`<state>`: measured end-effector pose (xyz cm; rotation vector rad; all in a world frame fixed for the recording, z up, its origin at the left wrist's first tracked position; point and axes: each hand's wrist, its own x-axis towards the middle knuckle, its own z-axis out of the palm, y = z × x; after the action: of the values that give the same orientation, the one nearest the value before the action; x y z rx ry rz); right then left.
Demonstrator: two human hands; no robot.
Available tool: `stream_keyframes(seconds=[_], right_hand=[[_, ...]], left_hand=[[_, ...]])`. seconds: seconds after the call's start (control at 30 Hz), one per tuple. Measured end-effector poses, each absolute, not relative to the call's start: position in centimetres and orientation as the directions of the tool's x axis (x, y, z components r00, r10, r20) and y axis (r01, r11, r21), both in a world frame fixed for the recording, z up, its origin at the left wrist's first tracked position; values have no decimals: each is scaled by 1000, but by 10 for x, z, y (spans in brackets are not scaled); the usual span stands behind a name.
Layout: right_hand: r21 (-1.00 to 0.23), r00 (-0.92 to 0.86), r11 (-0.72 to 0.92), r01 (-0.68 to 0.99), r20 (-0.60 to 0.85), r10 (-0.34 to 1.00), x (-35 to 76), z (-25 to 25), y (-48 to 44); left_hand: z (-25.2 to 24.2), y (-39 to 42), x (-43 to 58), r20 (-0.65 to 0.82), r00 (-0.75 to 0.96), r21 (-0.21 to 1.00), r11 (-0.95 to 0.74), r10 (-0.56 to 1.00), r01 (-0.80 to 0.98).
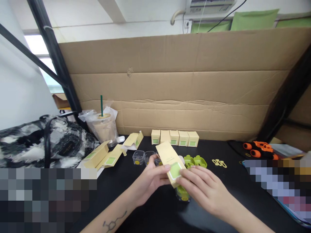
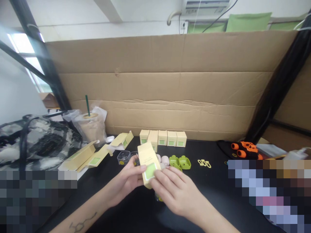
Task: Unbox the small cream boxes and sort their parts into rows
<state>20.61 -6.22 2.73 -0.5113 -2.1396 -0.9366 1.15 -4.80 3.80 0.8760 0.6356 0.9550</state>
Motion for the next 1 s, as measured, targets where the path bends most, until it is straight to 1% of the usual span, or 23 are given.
stream_keyframes(seconds=[0.13, 0.4, 0.5, 0.67, 0.83, 1.0], right_hand=[[445, -639, 639, 628, 763, 96, 205, 24, -63], [513, -666, 633, 579, 746, 6, 208, 26, -66], [542, -688, 612, 575, 725, 4, 208, 27, -66], [532, -675, 618, 579, 738, -3, 209, 24, -64], [509, -653, 597, 620, 757, 31, 204, 21, -62], [481, -600, 611, 629, 800, -13, 199, 30, -64]], left_hand=[[41, -49, 12, -91, 441, 852, 299, 893, -429], [40, -49, 9, -77, 446, 868, 280, 892, -410], [40, -49, 9, -56, 454, 871, 266, 889, -412], [39, -49, 9, -34, 438, 873, 240, 898, -424], [37, -49, 10, -54, 402, 877, 236, 914, -418], [36, -47, 11, -72, 401, 845, 269, 913, -462]])
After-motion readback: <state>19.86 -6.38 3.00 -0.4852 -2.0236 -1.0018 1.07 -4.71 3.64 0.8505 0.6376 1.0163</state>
